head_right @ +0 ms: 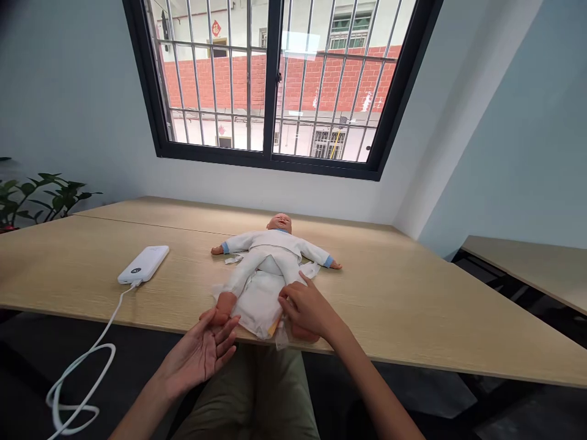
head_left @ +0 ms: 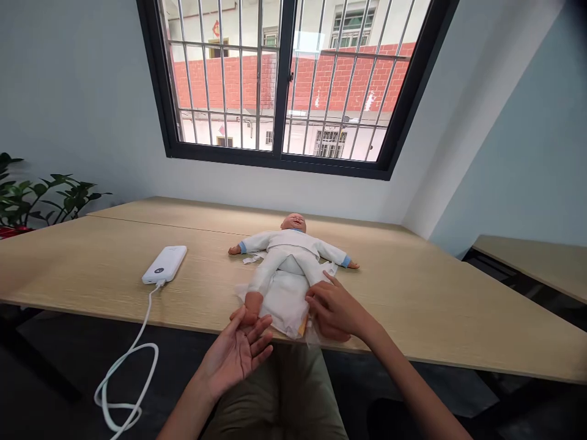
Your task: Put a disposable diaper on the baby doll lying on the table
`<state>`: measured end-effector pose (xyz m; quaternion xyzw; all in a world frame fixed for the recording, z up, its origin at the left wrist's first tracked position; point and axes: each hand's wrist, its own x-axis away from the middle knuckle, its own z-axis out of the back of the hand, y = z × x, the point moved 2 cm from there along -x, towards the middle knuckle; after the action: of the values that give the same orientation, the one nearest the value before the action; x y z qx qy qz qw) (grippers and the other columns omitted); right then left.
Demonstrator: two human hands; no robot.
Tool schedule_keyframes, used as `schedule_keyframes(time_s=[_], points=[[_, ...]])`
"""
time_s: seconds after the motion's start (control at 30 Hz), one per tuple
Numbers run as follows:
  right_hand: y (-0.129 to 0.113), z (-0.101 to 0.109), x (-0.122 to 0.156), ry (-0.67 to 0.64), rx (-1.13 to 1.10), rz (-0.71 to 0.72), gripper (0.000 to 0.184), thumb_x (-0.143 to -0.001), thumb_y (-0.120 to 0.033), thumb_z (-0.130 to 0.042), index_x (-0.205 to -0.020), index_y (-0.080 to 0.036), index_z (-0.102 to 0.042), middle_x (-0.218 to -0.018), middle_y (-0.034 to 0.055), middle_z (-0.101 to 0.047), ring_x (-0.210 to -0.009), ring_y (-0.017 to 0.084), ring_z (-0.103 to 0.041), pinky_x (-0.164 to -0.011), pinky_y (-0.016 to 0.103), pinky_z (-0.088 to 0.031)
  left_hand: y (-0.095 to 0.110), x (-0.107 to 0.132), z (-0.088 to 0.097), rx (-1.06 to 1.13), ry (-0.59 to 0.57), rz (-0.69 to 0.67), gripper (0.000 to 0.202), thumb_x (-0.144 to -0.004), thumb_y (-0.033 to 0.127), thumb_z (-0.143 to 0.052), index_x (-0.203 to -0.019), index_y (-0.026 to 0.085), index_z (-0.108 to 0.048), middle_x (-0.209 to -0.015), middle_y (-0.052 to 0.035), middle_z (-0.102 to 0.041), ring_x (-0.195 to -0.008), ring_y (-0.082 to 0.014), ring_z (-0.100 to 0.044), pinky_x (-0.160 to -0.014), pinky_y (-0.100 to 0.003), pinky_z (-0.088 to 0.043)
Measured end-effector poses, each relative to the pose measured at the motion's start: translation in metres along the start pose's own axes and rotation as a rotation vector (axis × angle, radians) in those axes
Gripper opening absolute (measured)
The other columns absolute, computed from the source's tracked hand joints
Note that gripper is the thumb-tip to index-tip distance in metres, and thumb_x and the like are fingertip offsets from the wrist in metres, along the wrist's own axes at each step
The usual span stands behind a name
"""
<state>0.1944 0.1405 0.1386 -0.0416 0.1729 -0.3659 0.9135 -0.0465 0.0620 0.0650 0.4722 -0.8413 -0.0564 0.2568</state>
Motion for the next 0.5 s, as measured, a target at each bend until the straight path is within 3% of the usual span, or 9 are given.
schedule_keyframes(time_s=[0.03, 0.13, 0.2, 0.3, 0.37, 0.5], points=[[0.004, 0.001, 0.002, -0.001, 0.04, -0.013, 0.022, -0.093, -0.014, -0.044, -0.096, -0.021, -0.066, -0.091, 0.0032, -0.07, -0.094, 0.02, -0.066, -0.121, 0.054, -0.019, 0.001, 0.0, 0.001, 0.031, -0.02, -0.001, 0.062, -0.106, 0.046, -0.026, -0.103, 0.004, -0.072, -0.086, -0.0106, -0.079, -0.072, -0.0233, -0.076, -0.071, -0.038, -0.061], [0.009, -0.006, 0.005, -0.025, 0.176, -0.022, 0.048, -0.079, -0.005, -0.049, -0.123, -0.018, -0.061, -0.116, 0.0108, -0.066, -0.114, 0.025, -0.061, -0.12, 0.056, -0.021, 0.008, -0.001, 0.006, 0.091, -0.093, -0.017, 0.06, -0.107, 0.045, -0.024, -0.11, 0.005, -0.069, -0.091, -0.0117, -0.079, -0.073, -0.0237, -0.076, -0.07, -0.038, -0.06], [0.005, -0.017, 0.005, -0.032, 0.228, 0.005, 0.058, -0.078, -0.004, -0.05, -0.133, -0.02, -0.056, -0.122, 0.013, -0.062, -0.121, 0.028, -0.057, -0.119, 0.058, -0.023, 0.015, -0.002, 0.009, 0.111, -0.135, -0.032, 0.054, -0.107, 0.042, -0.027, -0.115, 0.007, -0.067, -0.093, -0.0124, -0.079, -0.074, -0.0235, -0.076, -0.071, -0.037, -0.06], [-0.01, -0.036, 0.0, -0.015, 0.242, 0.075, 0.048, -0.082, -0.005, -0.05, -0.125, -0.025, -0.062, -0.121, 0.0098, -0.062, -0.116, 0.026, -0.059, -0.118, 0.059, -0.023, 0.026, -0.004, 0.01, 0.093, -0.158, -0.069, 0.042, -0.105, 0.036, -0.037, -0.128, 0.009, -0.06, -0.093, -0.011, -0.078, -0.074, -0.0223, -0.076, -0.07, -0.035, -0.06], [-0.02, -0.043, -0.004, -0.006, 0.24, 0.069, 0.038, -0.084, -0.005, -0.049, -0.112, -0.023, -0.066, -0.116, 0.0097, -0.064, -0.11, 0.026, -0.061, -0.116, 0.052, -0.03, 0.033, -0.003, 0.007, 0.028, -0.139, -0.104, 0.041, -0.102, 0.032, -0.045, -0.136, 0.01, -0.054, -0.097, -0.0099, -0.078, -0.07, -0.0203, -0.075, -0.065, -0.032, -0.059], [-0.022, -0.033, -0.012, 0.06, 0.058, -0.142, 0.031, -0.083, -0.006, -0.048, -0.104, -0.019, -0.067, -0.105, 0.0115, -0.066, -0.096, 0.028, -0.063, -0.087, 0.04, -0.049, 0.049, 0.002, -0.013, -0.21, -0.128, -0.231, 0.039, -0.095, 0.028, -0.057, -0.128, 0.008, -0.059, -0.098, -0.0119, -0.076, -0.066, -0.0182, -0.071, -0.058, -0.027, -0.056]])
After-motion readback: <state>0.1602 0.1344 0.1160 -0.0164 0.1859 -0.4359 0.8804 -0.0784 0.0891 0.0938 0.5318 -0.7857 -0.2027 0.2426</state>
